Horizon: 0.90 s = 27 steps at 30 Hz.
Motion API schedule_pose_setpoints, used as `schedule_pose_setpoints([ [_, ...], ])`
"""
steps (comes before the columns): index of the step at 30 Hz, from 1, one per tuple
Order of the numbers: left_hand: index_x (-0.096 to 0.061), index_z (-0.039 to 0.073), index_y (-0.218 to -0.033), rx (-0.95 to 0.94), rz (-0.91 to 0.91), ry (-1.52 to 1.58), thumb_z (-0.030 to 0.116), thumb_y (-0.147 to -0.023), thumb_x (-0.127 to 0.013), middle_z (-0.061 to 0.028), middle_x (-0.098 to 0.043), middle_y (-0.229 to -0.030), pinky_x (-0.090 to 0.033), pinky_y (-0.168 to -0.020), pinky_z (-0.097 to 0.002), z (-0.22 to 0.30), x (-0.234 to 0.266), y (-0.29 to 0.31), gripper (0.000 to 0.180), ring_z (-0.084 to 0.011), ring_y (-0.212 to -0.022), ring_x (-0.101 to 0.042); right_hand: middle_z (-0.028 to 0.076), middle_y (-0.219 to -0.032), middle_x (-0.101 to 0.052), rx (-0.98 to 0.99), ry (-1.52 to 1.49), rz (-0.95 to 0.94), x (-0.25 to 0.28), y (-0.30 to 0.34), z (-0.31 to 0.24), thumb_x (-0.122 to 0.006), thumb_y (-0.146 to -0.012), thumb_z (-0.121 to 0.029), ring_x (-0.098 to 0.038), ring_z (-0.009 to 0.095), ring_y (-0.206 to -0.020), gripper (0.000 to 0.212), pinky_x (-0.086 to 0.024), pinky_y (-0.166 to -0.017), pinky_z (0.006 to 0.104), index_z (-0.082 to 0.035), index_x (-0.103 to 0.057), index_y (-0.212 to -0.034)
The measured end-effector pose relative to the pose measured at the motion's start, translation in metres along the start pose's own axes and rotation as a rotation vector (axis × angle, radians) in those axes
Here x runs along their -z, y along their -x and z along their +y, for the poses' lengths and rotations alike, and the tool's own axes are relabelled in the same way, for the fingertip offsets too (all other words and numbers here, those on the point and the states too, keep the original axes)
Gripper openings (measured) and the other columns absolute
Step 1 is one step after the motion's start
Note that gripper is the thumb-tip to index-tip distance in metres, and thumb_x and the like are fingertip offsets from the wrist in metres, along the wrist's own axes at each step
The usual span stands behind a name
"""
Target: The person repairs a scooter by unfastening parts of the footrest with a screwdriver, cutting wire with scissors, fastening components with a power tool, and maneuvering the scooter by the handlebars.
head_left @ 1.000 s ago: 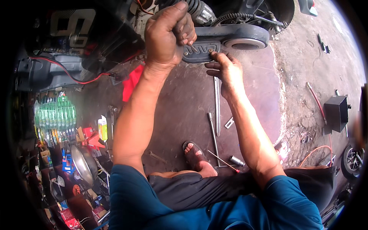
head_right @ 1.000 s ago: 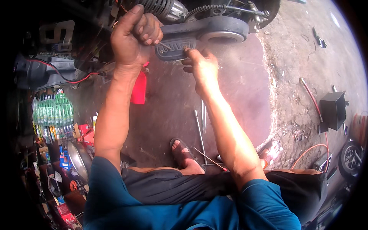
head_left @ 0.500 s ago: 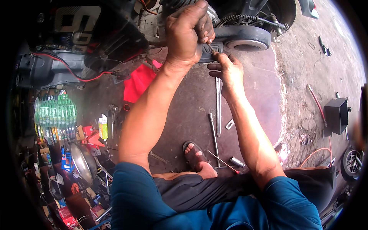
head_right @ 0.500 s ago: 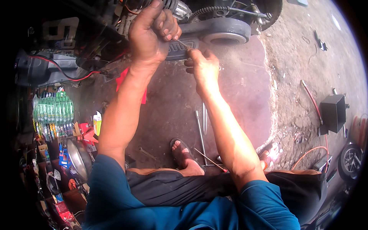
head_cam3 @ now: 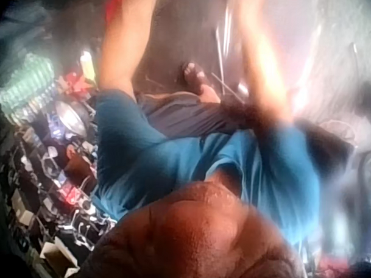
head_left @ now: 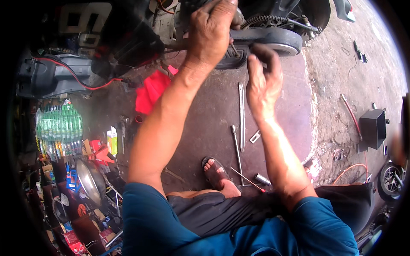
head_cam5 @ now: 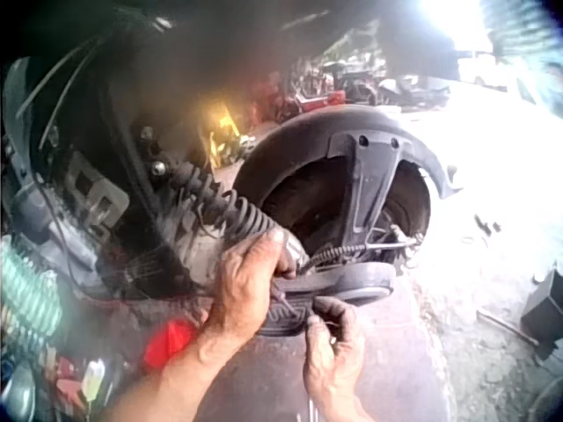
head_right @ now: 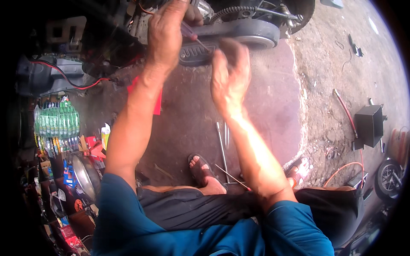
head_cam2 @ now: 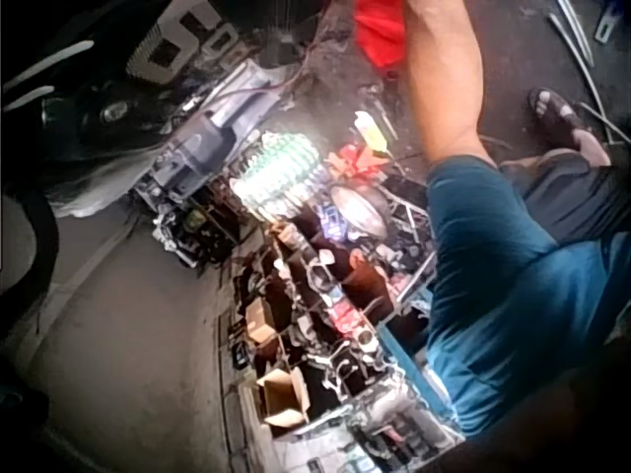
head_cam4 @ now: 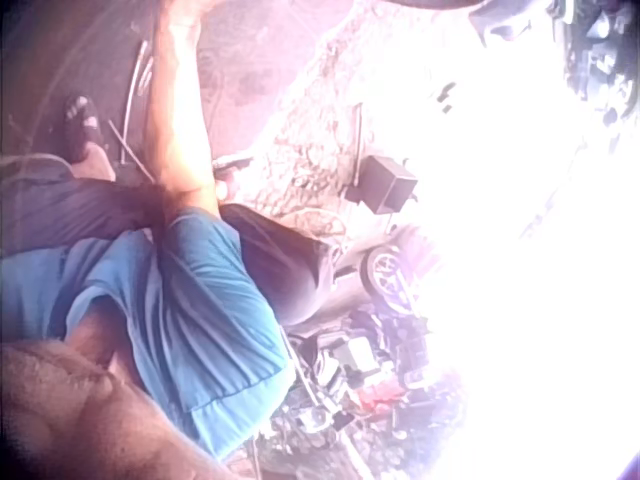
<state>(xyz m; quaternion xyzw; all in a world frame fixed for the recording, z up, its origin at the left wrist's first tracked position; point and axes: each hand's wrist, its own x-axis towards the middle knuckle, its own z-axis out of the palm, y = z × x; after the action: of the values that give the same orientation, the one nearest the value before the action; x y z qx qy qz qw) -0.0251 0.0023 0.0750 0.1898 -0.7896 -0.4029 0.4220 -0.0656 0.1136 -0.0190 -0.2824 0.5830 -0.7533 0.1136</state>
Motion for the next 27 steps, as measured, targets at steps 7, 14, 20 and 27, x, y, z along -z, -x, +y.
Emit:
schedule_pose_setpoints([
  [7,-0.059,-0.002,-0.079,-0.084,-0.029,-0.250,0.027,-0.099,-0.045,-0.0215,-0.060,-0.072,-0.045,-0.063,-0.0418,0.005,0.001,-0.005,0.038,-0.0355,-0.068,-0.059,0.016,-0.113,-0.065,0.078,-0.177,-0.731,0.009,-0.073,-0.039,-0.063,-0.092,-0.020,-0.061,0.024,-0.104,0.040,-0.049,-0.089,0.0349,0.002,-0.054,-0.124],
  [14,-0.060,-0.001,-0.081,-0.262,0.099,-0.384,0.025,-0.097,-0.046,-0.0271,-0.062,-0.080,-0.047,-0.068,-0.0488,-0.007,-0.006,-0.008,0.033,-0.0461,-0.080,-0.060,0.008,-0.113,-0.063,0.206,-0.272,-0.714,-0.007,-0.074,-0.013,-0.054,-0.096,-0.004,-0.057,0.015,-0.103,0.030,-0.046,-0.089,0.0295,0.003,-0.052,-0.125],
  [20,-0.059,0.002,-0.084,-0.319,0.113,-0.381,0.019,-0.093,-0.055,-0.0175,-0.064,-0.079,-0.049,-0.068,-0.0452,0.008,-0.028,-0.001,0.019,-0.0392,-0.076,-0.062,0.019,-0.093,-0.062,0.382,0.327,-0.075,-0.014,-0.059,-0.020,-0.066,-0.085,-0.012,-0.062,0.036,-0.085,0.034,-0.049,-0.076,0.0397,-0.002,-0.047,-0.111],
  [27,-0.064,-0.002,-0.096,-0.225,-0.076,-0.196,0.017,-0.095,-0.054,-0.0179,-0.066,-0.082,-0.050,-0.069,-0.0378,0.003,0.002,-0.003,0.021,-0.0309,-0.078,-0.065,0.010,-0.113,-0.062,0.049,-0.119,-0.850,0.017,-0.082,-0.055,-0.061,-0.094,-0.013,-0.057,0.018,-0.105,0.035,-0.046,-0.091,0.0309,0.003,-0.051,-0.124],
])
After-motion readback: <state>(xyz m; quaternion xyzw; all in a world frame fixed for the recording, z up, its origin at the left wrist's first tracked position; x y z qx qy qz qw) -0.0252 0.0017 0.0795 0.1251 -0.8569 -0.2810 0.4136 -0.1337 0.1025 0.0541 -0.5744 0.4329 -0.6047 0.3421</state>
